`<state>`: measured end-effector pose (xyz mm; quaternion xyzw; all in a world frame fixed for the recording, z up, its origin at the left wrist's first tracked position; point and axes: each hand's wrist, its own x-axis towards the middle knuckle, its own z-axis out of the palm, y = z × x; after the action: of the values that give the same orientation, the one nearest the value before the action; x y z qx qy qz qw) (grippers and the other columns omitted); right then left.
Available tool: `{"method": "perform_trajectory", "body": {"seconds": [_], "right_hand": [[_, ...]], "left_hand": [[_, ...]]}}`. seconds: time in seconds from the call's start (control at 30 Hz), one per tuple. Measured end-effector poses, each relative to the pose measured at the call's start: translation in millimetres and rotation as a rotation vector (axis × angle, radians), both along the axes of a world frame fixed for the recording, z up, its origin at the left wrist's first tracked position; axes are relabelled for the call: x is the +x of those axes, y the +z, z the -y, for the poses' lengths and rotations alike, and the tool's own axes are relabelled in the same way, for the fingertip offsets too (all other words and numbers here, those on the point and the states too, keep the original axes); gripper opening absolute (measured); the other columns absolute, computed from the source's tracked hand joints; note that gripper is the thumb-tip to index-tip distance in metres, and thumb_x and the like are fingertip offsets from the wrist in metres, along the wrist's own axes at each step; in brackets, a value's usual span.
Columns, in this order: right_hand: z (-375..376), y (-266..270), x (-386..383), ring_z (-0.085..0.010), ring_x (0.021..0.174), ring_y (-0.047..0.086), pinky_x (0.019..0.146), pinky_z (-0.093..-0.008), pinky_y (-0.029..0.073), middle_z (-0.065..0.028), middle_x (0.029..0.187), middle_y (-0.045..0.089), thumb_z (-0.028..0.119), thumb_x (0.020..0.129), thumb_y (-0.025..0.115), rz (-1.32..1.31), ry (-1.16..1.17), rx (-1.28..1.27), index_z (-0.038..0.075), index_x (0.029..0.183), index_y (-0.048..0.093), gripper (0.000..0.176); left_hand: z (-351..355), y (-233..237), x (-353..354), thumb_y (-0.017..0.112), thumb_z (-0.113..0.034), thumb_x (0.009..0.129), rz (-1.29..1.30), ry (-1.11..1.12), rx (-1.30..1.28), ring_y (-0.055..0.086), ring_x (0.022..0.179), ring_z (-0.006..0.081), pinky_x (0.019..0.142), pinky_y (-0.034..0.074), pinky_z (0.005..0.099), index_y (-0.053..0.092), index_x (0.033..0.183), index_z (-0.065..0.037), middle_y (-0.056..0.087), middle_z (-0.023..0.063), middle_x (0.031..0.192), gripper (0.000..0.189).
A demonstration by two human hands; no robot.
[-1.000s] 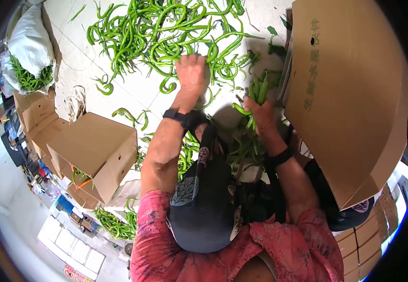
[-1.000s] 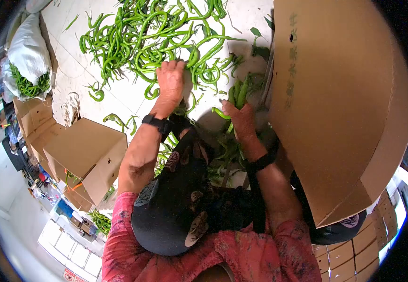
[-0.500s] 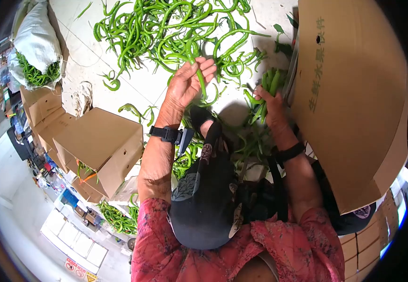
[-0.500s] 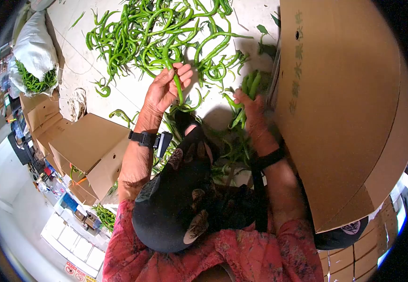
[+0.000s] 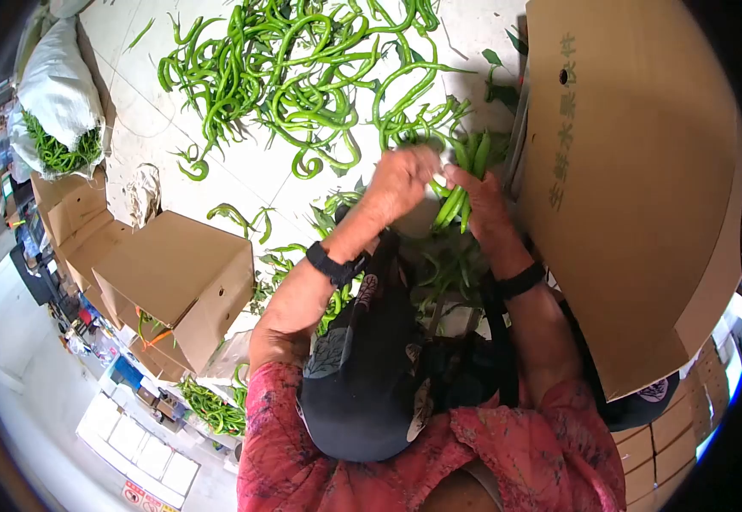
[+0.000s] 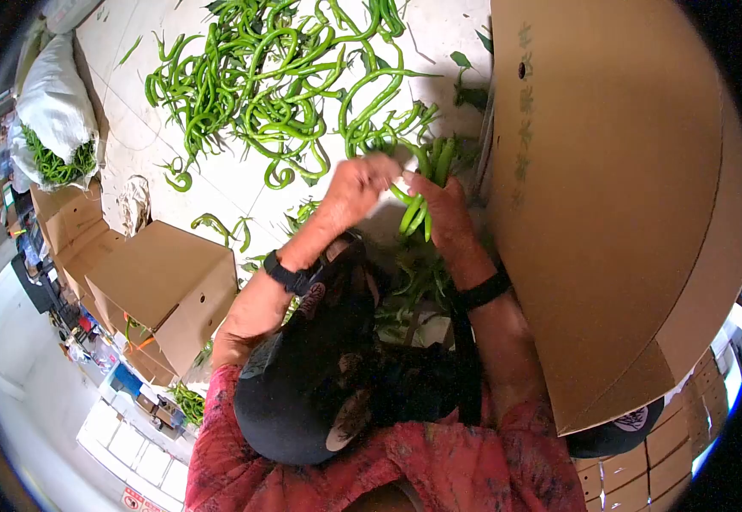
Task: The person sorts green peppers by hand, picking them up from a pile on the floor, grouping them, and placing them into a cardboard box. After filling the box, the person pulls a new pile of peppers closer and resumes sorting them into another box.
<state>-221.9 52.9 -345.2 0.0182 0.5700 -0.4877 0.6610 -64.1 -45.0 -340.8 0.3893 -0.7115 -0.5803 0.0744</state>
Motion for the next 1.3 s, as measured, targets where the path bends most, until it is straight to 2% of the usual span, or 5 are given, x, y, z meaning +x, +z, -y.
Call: {"method": "perform_trajectory", "body": {"seconds": [0.23, 0.53, 0.77, 1.03, 1.3], "right_hand": [[-7, -4, 0, -0.0074, 0.066, 0.054, 0.061, -0.0254, 0.042, 0.0038, 0.075, 0.058, 0.021, 0.078, 0.073, -0.156, 0.081, -0.01, 0.01, 0.084, 0.062, 0.017], [-7, -6, 8, -0.0086, 0.068, 0.057, 0.062, -0.0252, 0.045, 0.0023, 0.076, 0.061, 0.013, 0.078, 0.073, -0.161, 0.01, 0.108, 0.008, 0.083, 0.063, 0.013], [-13, -19, 2, -0.0108, 0.069, 0.055, 0.065, -0.0273, 0.044, 0.002, 0.077, 0.059, 0.009, 0.077, 0.073, -0.329, -0.017, 0.175, 0.007, 0.089, 0.063, 0.016], [-2, 6, 12, -0.0117, 0.074, 0.055, 0.074, -0.0288, 0.046, 0.0012, 0.085, 0.057, 0.008, 0.078, 0.072, -0.342, 0.094, 0.04, 0.007, 0.103, 0.058, 0.029], [4, 6, 2, -0.0128, 0.078, 0.056, 0.073, -0.0293, 0.046, 0.0007, 0.087, 0.058, 0.008, 0.077, 0.074, -0.396, 0.038, 0.055, 0.006, 0.101, 0.06, 0.028]], "left_hand": [[78, -63, -27, 0.073, -0.014, 0.073, 0.45, 0.204, -0.797, 0.055, 0.091, 0.0355, 0.08, 0.045, 0.0459, 0.059, 0.106, -0.005, 0.059, 0.0167, 0.093, 0.036], [50, -74, -47, 0.07, -0.014, 0.076, 0.472, 0.238, -0.366, 0.061, 0.09, 0.0377, 0.076, 0.052, 0.0469, 0.062, 0.097, -0.006, 0.063, 0.018, 0.096, 0.024], [25, -34, 24, 0.065, -0.005, 0.081, -0.185, 0.399, -0.09, 0.061, 0.094, 0.0303, 0.084, 0.047, 0.0362, 0.065, 0.105, -0.003, 0.063, 0.0153, 0.093, 0.024], [9, -51, 85, 0.079, -0.025, 0.076, 0.602, 0.384, -0.24, 0.065, 0.08, 0.0383, 0.072, 0.053, 0.042, 0.068, 0.102, -0.002, 0.066, 0.0209, 0.084, 0.036], [47, 11, 51, 0.062, -0.012, 0.075, 0.179, 0.406, -0.118, 0.062, 0.082, 0.0312, 0.078, 0.052, 0.038, 0.064, 0.101, 0.0, 0.062, 0.0181, 0.091, 0.028]]}}
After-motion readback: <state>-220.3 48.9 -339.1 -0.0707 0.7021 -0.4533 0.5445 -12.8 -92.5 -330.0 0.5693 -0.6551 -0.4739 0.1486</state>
